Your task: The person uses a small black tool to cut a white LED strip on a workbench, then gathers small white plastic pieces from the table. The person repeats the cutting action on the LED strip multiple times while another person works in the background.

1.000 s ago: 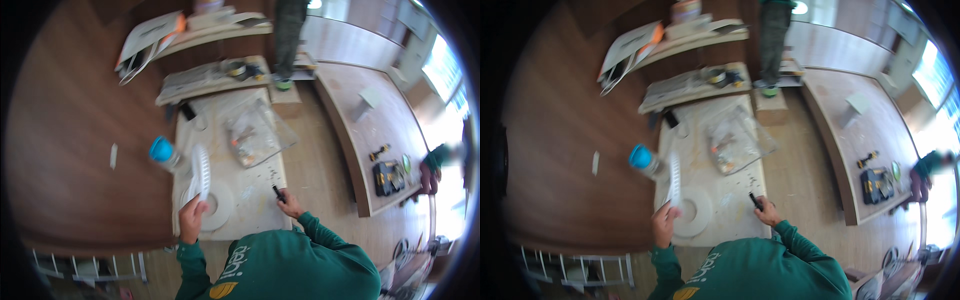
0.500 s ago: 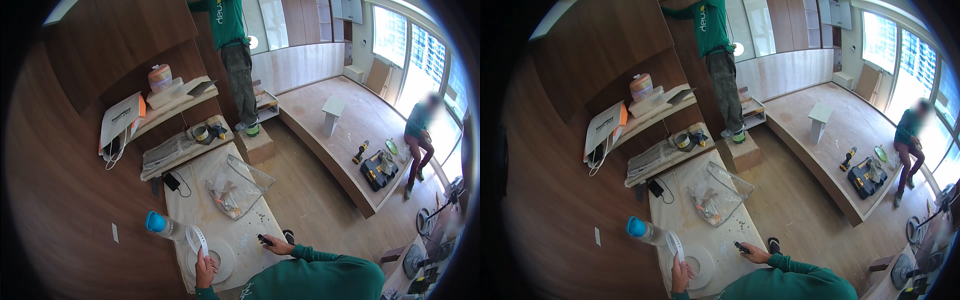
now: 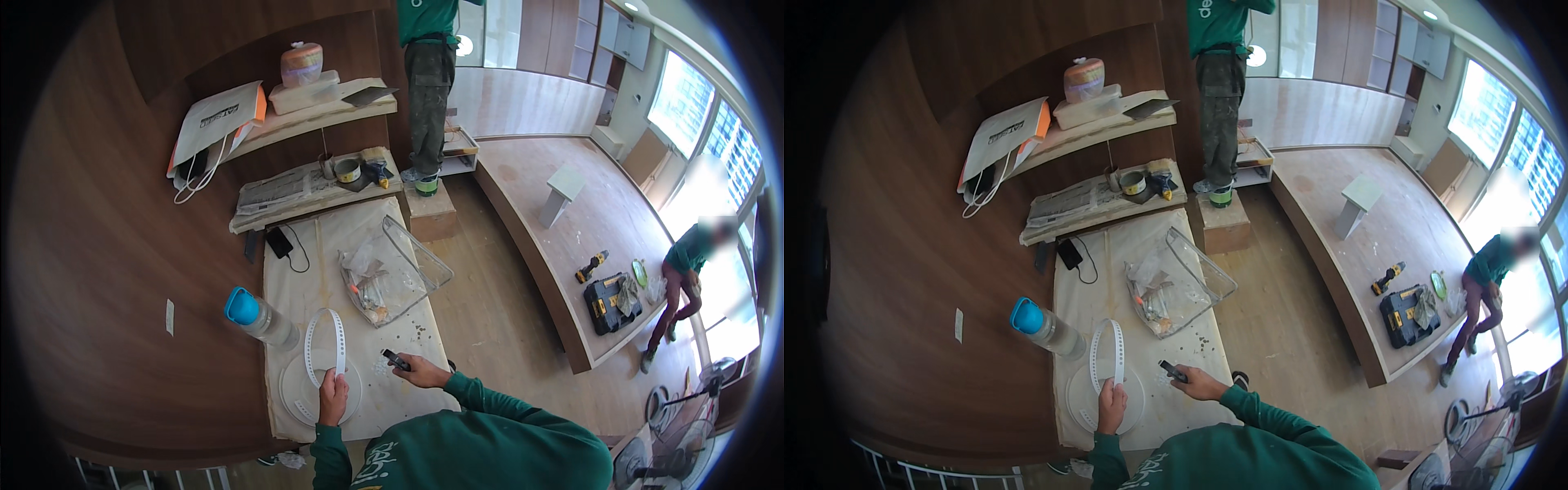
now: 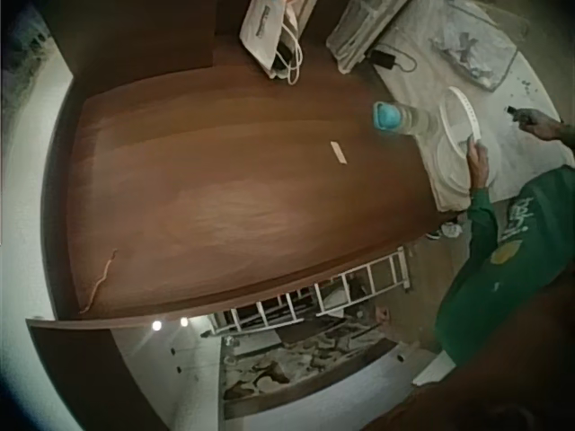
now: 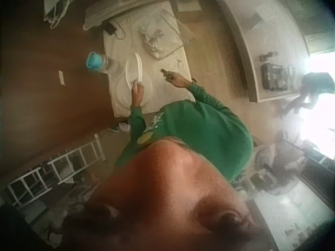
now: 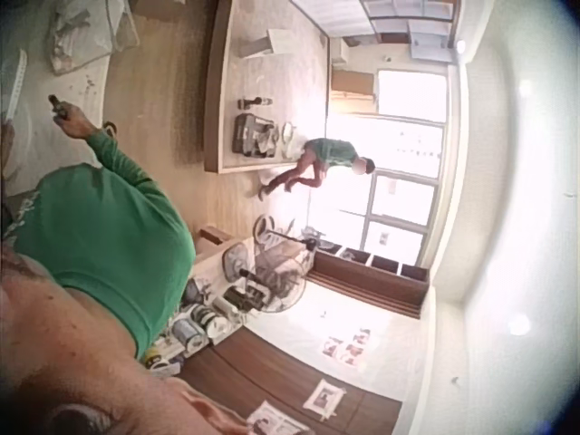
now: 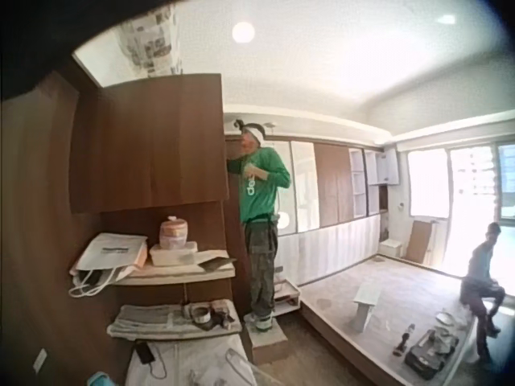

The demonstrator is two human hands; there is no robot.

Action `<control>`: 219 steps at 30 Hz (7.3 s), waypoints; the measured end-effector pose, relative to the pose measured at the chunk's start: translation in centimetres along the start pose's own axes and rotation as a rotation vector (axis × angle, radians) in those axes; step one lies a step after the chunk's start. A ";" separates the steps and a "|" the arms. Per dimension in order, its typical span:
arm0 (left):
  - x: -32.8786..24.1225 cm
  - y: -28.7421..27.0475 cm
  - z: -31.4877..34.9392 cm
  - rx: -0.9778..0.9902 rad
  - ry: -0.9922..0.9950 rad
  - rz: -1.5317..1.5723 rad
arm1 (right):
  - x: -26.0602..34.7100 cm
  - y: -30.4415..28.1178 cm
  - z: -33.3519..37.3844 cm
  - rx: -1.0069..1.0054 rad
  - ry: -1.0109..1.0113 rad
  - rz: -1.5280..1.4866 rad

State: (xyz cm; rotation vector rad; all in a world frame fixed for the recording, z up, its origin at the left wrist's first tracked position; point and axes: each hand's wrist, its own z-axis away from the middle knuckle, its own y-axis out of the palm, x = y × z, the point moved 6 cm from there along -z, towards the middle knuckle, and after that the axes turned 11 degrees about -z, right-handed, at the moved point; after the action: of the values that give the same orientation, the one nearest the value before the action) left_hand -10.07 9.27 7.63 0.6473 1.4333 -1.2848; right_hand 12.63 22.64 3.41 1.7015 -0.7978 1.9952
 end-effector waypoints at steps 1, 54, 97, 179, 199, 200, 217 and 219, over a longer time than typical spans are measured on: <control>0.3 0.4 0.1 -0.008 -0.005 -0.005 | 0.5 0.3 0.1 0.017 0.000 -0.010; 3.6 3.0 -0.2 0.325 -0.276 0.155 | 4.0 4.5 -4.1 0.031 -0.199 0.220; 4.8 4.8 0.1 0.329 -0.310 0.141 | -1.0 5.2 -4.8 -0.037 -0.169 0.318; 4.3 6.4 -1.2 0.317 -0.267 0.066 | -0.8 4.6 -2.3 -0.066 -0.058 0.292; 4.1 7.2 -1.6 0.337 -0.292 0.064 | -3.7 5.1 -2.5 -0.138 -0.086 0.275; 4.3 7.3 -1.5 0.345 -0.308 0.061 | -3.5 5.0 -2.6 -0.122 -0.062 0.275; 3.9 7.5 -0.6 0.317 -0.211 0.123 | -1.8 3.9 -2.0 -0.087 -0.102 0.255; 4.1 7.7 -0.5 0.315 -0.214 0.115 | -1.7 3.8 -1.8 -0.085 -0.094 0.241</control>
State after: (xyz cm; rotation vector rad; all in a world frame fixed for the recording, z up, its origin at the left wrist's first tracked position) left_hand -4.60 10.90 0.97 0.7635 1.0154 -1.4551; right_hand 9.19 21.00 0.93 1.7299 -1.1518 2.0125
